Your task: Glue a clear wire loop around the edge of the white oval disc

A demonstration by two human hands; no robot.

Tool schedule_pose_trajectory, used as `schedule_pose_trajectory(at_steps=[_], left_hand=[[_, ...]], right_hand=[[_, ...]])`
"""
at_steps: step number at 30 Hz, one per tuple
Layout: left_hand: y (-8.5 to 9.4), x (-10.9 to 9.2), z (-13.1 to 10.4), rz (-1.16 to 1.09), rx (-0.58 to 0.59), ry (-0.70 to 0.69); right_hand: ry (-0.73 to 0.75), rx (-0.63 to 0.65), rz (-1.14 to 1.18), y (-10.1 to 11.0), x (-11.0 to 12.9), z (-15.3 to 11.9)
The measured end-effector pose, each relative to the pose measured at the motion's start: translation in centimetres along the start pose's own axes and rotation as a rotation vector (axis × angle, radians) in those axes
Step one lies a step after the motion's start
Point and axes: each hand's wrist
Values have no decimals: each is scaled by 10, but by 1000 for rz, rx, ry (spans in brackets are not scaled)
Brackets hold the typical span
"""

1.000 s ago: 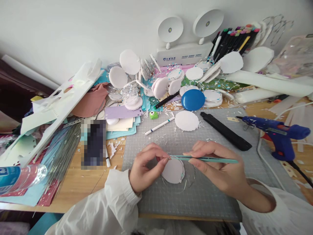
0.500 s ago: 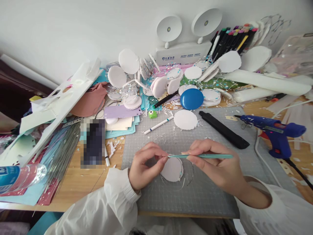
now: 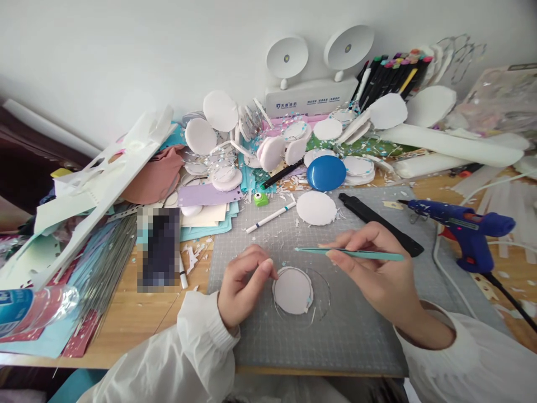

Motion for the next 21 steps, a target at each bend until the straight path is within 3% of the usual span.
schedule_pose_trajectory(at_steps=[4, 9, 16, 21], left_hand=[[-1, 5, -1, 55, -51, -39], [-2, 7, 1, 81, 11, -67], [2, 9, 6, 188, -226, 51], [5, 12, 7, 287, -279, 50]], right_hand=[[44, 60, -1, -4, -1, 0], [24, 177, 8, -9, -3, -5], [-2, 37, 7, -2, -9, 5], [-16, -14, 10, 2, -12, 11]])
Point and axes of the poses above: each hand's wrist, its own z-axis towards the middle knuckle, its own y-axis out of the back of the hand, x = y × z, and after that the axes turned 4 degrees about -y, right-handed
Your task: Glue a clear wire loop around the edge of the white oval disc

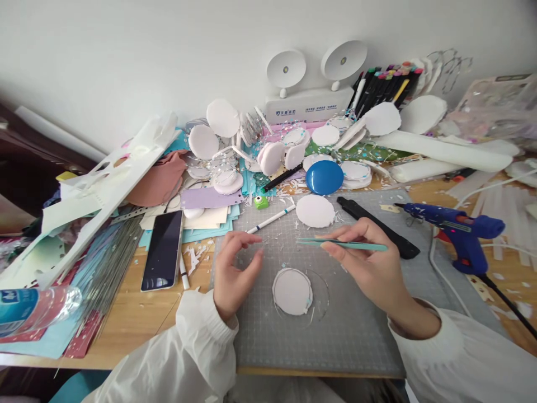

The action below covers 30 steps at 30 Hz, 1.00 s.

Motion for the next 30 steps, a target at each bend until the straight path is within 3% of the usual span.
schedule_pose_trajectory(at_steps=[4, 7, 11, 14, 20, 25, 30], left_hand=[[2, -3, -3, -98, -49, 60], [5, -3, -3, -197, -194, 145], [10, 4, 3, -313, -425, 144], [10, 9, 6, -391, -476, 127], [7, 3, 2, -343, -415, 116], [7, -5, -1, -321, -292, 134], [9, -5, -2, -296, -185, 94]], right_hand=[[29, -19, -16, 1, 0, 3], [69, -13, -82, 0, 3, 7], [139, 142, -230, -13, 9, 20], [198, 282, -312, -31, 7, 33], [208, 432, -378, -61, -12, 49], [211, 419, -374, -69, -20, 52], [216, 333, -367, -58, -10, 50]])
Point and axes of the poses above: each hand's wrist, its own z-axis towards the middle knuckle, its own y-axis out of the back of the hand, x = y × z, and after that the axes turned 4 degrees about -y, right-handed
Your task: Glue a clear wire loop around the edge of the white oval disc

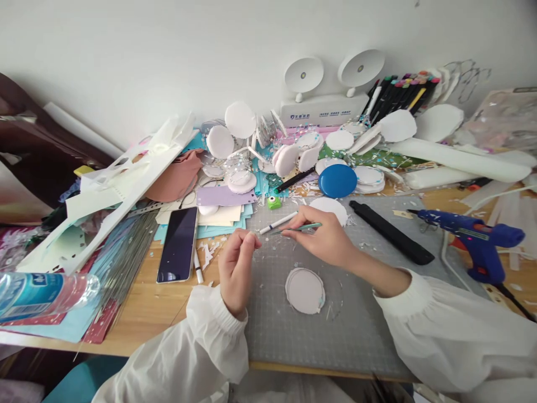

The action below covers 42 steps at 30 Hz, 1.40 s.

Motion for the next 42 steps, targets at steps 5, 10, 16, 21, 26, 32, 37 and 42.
schedule_pose_trajectory(at_steps=[5, 10, 16, 21, 26, 32, 37, 42], left_hand=[[0, 3, -1, 5, 27, -12], [-2, 8, 0, 0, -88, -28], [0, 11, -1, -47, -105, -58], [1, 10, -1, -150, -129, -49], [-1, 8, 2, -215, -174, 13], [0, 5, -1, -148, -102, 33], [1, 2, -5, -81, 159, -40], [-5, -1, -7, 17, 396, -104]], right_hand=[[-25, -48, 2, 10, 1, -5], [-32, 97, 81, -4, -11, -3], [-51, 118, 113, -12, -17, -2], [-77, 94, 106, -16, -17, -4], [-126, 16, 97, -15, -11, -3], [-257, -78, 247, 15, 4, -14], [-487, -127, 648, 40, 2, -43], [-619, -108, 772, 33, 3, -61]])
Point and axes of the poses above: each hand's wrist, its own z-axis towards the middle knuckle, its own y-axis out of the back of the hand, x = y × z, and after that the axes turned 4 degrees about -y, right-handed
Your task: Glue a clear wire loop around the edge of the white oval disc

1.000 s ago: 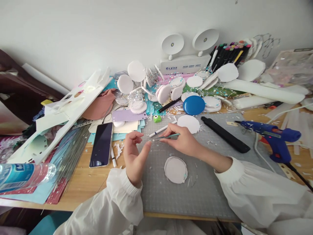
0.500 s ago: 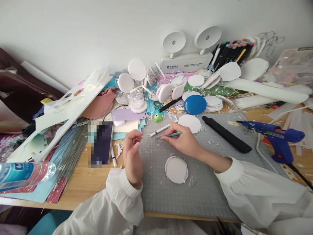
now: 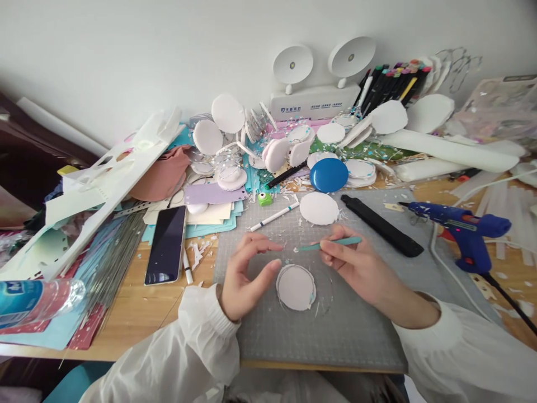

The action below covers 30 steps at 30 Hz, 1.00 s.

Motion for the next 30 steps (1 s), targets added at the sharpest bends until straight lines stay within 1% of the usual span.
schedule_pose_trajectory(at_steps=[2, 5, 10, 15, 24, 27, 30], left_hand=[[-2, 0, 0, 21, 36, 4], [-3, 1, 0, 39, 47, -4], [-3, 2, 1, 46, 30, -61], [-2, 2, 0, 59, 12, -76], [-1, 3, 0, 77, -17, -93], [-1, 2, 1, 65, -34, -65], [-2, 1, 2, 28, -41, -15]], right_hand=[[-32, 30, 34, -5, -3, -3], [-36, 65, 41, -10, -6, -6], [15, 72, -30, -8, -12, -8], [43, 100, -43, -6, -14, -8], [103, 79, -118, -1, -18, -8], [127, 53, -96, 1, -18, -7], [192, 6, -107, 2, -15, -9]])
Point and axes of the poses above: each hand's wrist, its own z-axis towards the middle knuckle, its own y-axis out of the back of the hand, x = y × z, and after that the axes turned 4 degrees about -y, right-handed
